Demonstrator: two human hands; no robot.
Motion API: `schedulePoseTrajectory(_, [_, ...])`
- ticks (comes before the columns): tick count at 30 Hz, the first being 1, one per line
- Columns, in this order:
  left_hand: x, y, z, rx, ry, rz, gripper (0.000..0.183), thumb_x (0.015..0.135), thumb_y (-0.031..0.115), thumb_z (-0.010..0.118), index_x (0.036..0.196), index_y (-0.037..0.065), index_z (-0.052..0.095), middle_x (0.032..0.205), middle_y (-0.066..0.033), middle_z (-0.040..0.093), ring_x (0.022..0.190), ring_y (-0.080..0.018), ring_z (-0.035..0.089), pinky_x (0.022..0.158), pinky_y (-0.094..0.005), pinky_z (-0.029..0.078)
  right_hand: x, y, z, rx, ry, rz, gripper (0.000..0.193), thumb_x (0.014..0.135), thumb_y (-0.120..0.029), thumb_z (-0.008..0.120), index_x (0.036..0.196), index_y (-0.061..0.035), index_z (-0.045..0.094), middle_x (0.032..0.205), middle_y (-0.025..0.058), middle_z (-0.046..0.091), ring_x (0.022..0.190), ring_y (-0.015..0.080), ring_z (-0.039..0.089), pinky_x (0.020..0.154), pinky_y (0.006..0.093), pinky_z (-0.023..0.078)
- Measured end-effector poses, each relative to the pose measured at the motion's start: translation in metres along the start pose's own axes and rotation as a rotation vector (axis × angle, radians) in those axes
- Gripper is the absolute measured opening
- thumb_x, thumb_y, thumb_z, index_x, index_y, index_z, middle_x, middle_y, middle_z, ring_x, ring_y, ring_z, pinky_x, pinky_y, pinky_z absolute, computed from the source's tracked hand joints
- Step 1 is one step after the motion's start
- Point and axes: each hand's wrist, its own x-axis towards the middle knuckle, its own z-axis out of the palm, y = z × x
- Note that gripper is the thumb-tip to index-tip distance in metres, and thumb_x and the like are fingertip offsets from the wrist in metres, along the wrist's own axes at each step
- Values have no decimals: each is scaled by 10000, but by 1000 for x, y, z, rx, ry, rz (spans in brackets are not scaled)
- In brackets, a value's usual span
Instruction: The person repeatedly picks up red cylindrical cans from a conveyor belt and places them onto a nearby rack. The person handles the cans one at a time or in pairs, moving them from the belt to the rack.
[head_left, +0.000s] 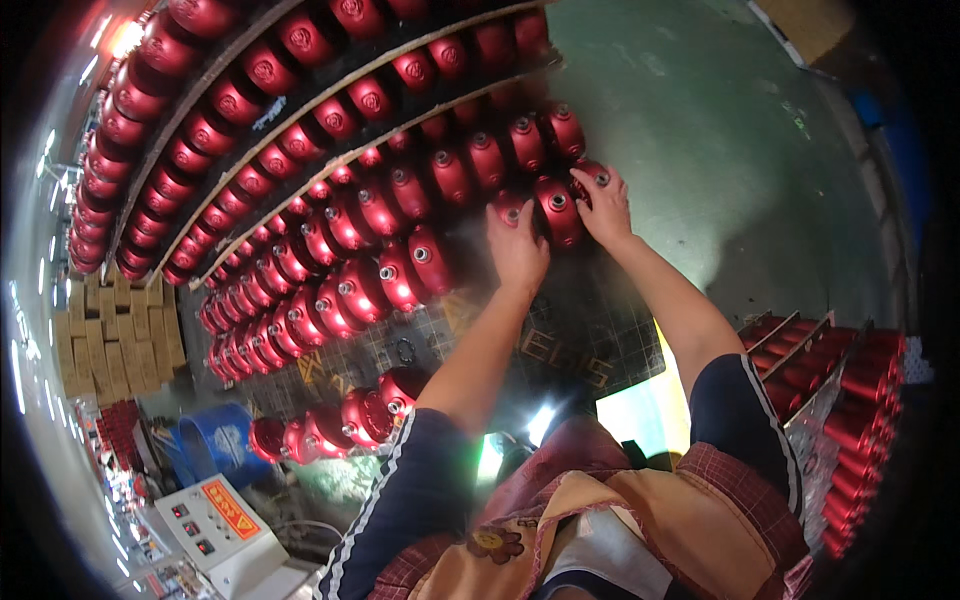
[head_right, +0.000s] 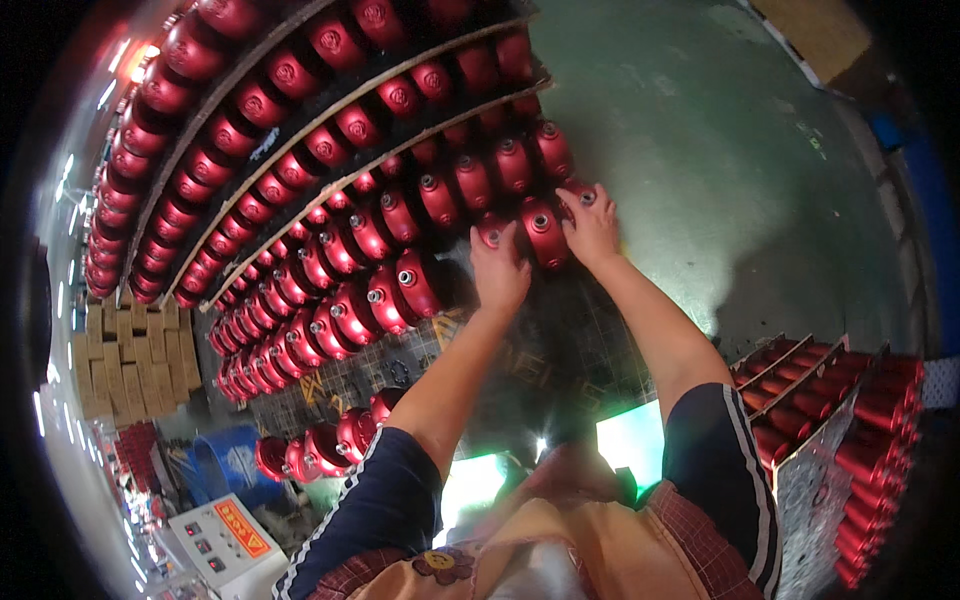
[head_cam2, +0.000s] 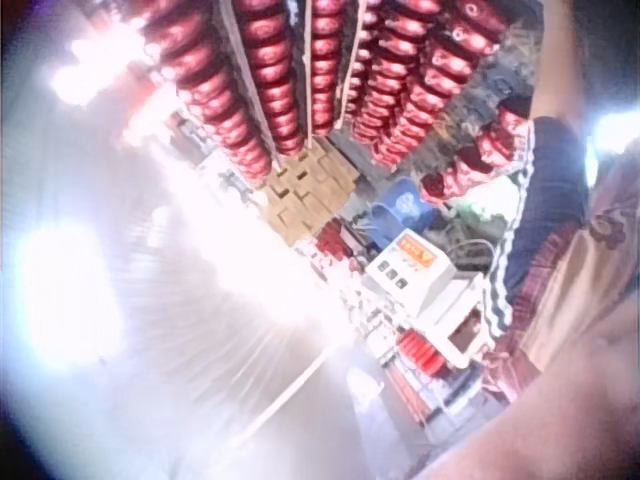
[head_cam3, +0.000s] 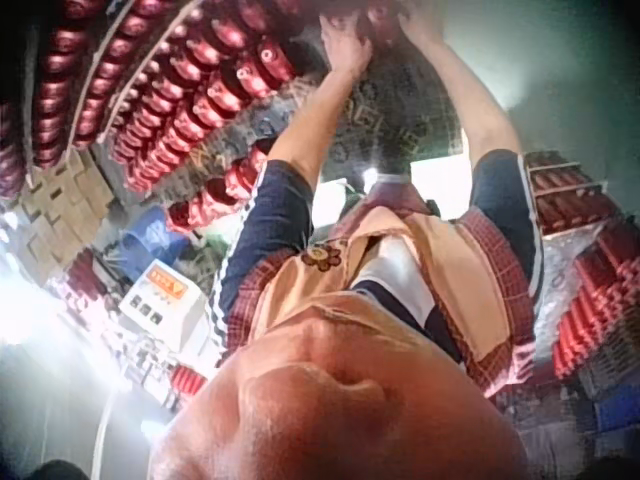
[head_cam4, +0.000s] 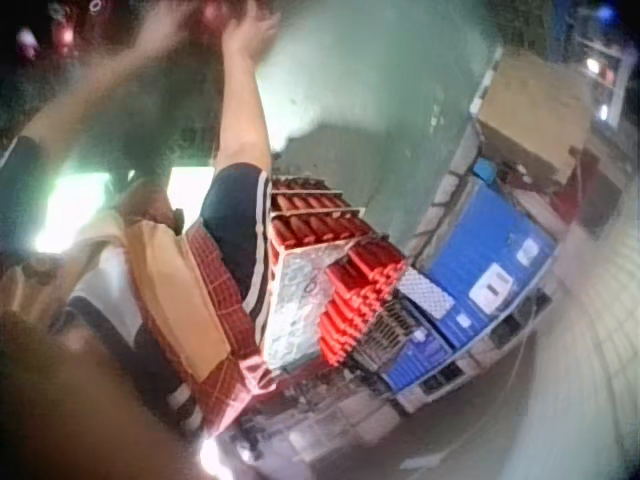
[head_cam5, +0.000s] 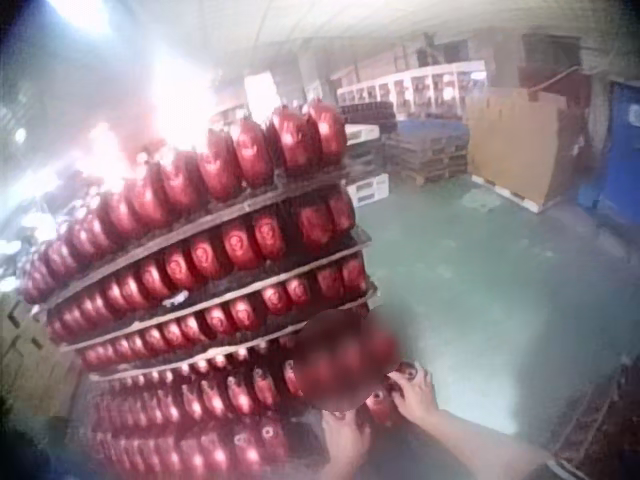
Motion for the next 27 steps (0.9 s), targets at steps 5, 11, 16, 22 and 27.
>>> schedulePoseTrajectory(5, [3,-5,4,-77,91,-100,618,740,85,778,1298,257,576,1517,-289,296,1286,-485,423,1027,-484,450,4,31,7,92,170,-26,480,829,-212,750,1275,-338,624,1367,185,482,1231,420,484,1012,478,450])
schedulePoseTrajectory(11, [-68,-29,-45,-300,10,-110,590,734,64,754,1271,264,616,1531,-183,327,1328,-421,424,1064,-470,435,-20,81,-33,367,81,8,505,870,-185,726,1346,-93,585,1310,177,603,1224,311,519,1086,401,380])
schedulePoseTrajectory(16, [-215,-78,-145,-633,42,-52,631,711,71,819,1310,146,632,1507,-168,408,1399,-340,391,1118,-444,372,-105,57,-98,773,-120,235,503,940,-181,658,1398,-33,513,1357,105,563,1254,243,522,1107,368,367])
schedulePoseTrajectory(22, [-454,-123,-262,-1399,473,-766,886,688,140,769,1477,1,392,1424,-168,509,1297,-284,504,1126,-413,370,-225,-114,-89,1400,-722,238,565,936,-201,629,1441,-48,428,1377,131,529,1257,255,535,1086,404,426])
schedulePoseTrajectory(27, [-645,-211,-264,-1570,1112,-934,595,898,292,600,1396,-6,468,1258,-175,619,1123,-322,624,1010,-475,505,-372,-286,-9,1717,-1373,563,498,1015,-255,424,1482,-86,394,1445,133,502,1317,289,507,1134,433,390])
